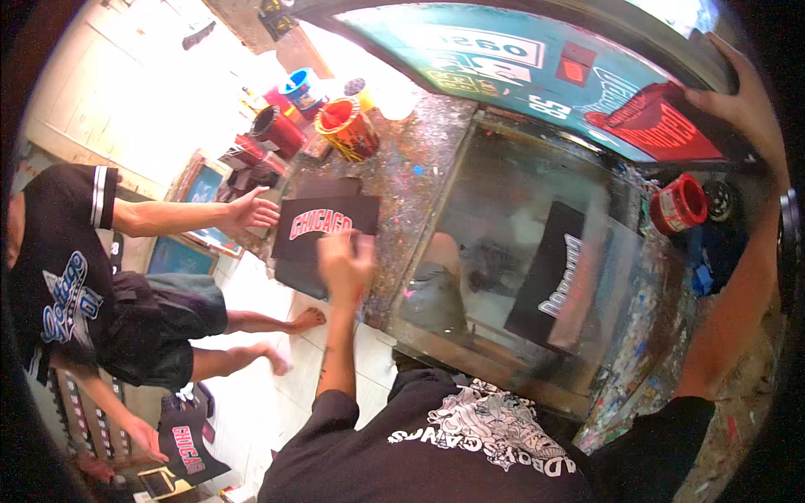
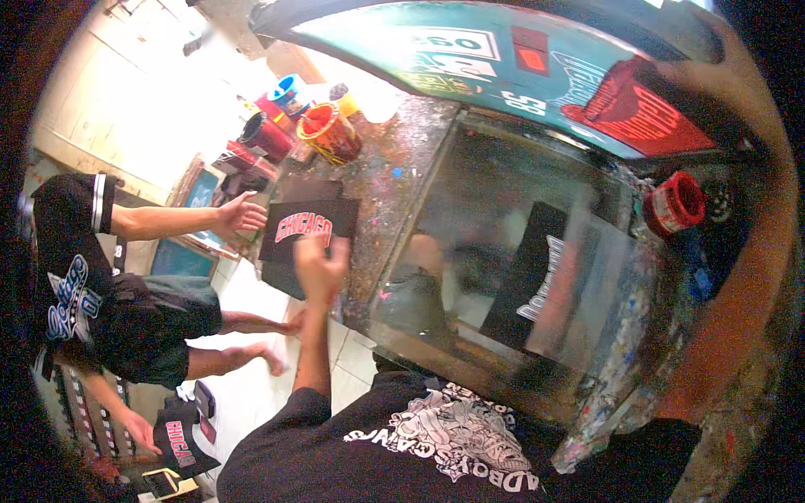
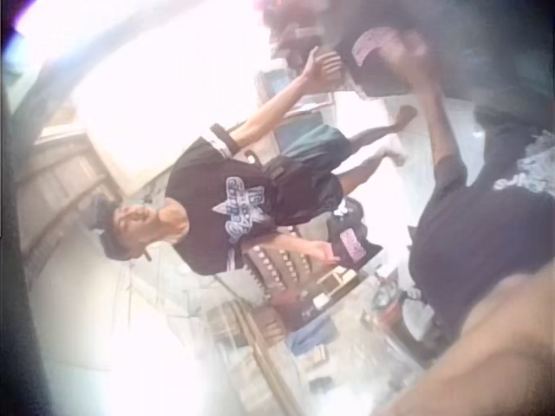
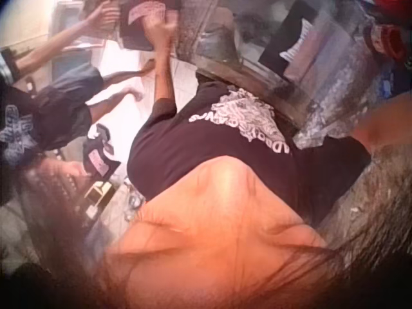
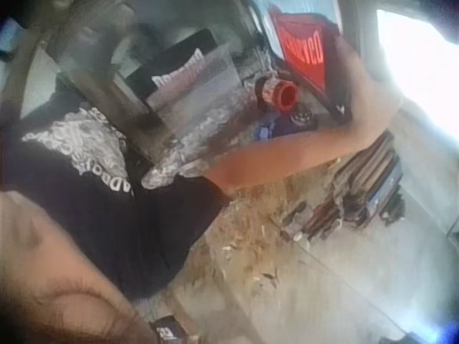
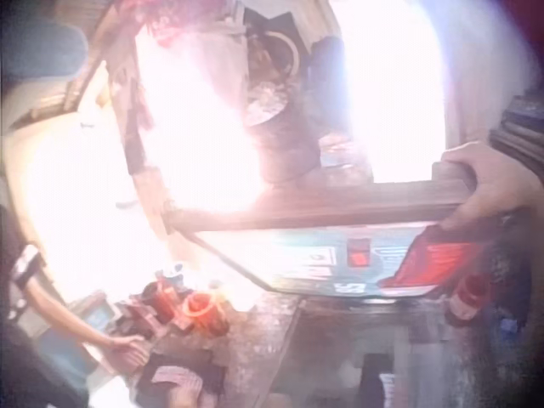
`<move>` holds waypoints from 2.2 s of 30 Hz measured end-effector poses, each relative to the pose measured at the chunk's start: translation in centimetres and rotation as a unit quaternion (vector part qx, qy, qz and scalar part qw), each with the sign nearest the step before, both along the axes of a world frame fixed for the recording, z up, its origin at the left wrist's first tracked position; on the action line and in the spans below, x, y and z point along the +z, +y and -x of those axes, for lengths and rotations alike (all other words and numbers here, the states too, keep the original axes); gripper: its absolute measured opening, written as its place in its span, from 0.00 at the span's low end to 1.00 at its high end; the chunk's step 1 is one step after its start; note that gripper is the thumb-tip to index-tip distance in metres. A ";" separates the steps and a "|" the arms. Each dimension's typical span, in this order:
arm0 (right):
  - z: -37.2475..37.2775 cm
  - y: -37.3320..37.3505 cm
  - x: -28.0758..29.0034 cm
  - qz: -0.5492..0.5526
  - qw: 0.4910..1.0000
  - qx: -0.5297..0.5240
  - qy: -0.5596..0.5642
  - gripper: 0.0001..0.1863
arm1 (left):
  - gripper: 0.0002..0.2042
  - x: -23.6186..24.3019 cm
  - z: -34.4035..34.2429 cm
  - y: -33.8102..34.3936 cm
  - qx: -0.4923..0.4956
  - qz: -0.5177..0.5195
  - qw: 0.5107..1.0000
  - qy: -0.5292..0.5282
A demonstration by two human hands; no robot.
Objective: The person screen prints fabric patches by aligning fabric pieces on a work surface, lowering the silkscreen frame, spreading red paint across the screen with a squeegee, lifting the frame, and removing the printed fabric.
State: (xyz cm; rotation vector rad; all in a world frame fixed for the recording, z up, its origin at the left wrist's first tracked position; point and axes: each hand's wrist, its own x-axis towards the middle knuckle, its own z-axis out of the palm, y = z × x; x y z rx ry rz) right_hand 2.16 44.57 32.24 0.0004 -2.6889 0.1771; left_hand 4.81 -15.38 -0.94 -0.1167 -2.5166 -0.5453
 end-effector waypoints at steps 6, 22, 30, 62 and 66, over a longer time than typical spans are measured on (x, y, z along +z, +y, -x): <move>-1.9 -10.5 2.7 0.005 0.998 0.061 0.014 0.45 | 0.20 -4.4 -3.6 14.8 -0.388 0.007 0.911 -0.139; -3.4 -11.8 5.2 -0.006 0.988 -0.090 -0.126 0.43 | 0.39 -4.2 -2.1 16.3 -0.540 0.181 0.802 -0.181; -3.1 -11.0 5.1 -0.011 0.990 -0.074 -0.116 0.40 | 0.39 -4.1 -1.9 16.4 -0.542 0.201 0.794 -0.187; -2.5 -10.8 5.2 0.046 0.990 -0.030 -0.130 0.43 | 0.39 -3.9 -2.0 16.3 -0.546 0.165 0.799 -0.189; -3.0 -10.7 5.5 0.067 0.988 0.014 -0.141 0.44 | 0.39 -4.0 -1.9 16.3 -0.543 0.170 0.801 -0.187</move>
